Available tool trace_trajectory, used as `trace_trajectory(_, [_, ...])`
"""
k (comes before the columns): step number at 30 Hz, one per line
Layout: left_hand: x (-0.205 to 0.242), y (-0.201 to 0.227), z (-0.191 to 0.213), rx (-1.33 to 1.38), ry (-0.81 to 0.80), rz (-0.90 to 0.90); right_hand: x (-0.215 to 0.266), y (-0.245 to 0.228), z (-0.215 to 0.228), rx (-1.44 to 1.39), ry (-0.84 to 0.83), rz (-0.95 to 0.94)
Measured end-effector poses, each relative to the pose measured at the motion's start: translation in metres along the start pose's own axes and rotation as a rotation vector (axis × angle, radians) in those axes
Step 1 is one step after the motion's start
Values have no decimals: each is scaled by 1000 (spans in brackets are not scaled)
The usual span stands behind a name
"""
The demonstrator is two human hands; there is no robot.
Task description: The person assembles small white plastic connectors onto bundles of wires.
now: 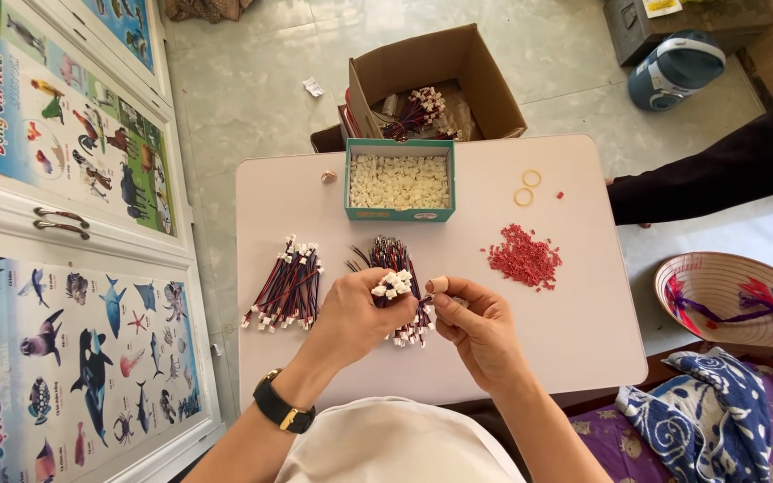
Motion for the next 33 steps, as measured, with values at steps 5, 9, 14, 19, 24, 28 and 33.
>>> trace_trajectory(5, [-2,0,-3,60,-41,12,2,-2,-1,19,-21,-12])
trace_trajectory(9, [-2,1,-4,38,-50,73,3,-5,-1,48,-27,0])
trace_trajectory(14, [-3,2,-8,59,-64,27,5,-2,5,109,-5,37])
trace_trajectory(19, [-4,-2,-16,124,-99,-63,8,-10,-2,172,-2,54])
trace_trajectory(24, [-9,-13,-5,124,-115,-13,-6,12,26,367,134,-141])
trace_trajectory(28, [-10,-21,23,15,47,-189,-24,51,57,759,159,-144])
trace_trajectory(33, [-14,-62,3,192,-138,-24,-27,57,50,1266,192,-129])
Point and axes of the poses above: each hand's wrist, its own x-axis away from the middle knuckle, its own z-axis out of the back of the hand, y = z × x, the point moved 9 cm from there along -x, towards the middle knuckle, and after that the axes turned 1 degree about -y, right-handed, at the moved point
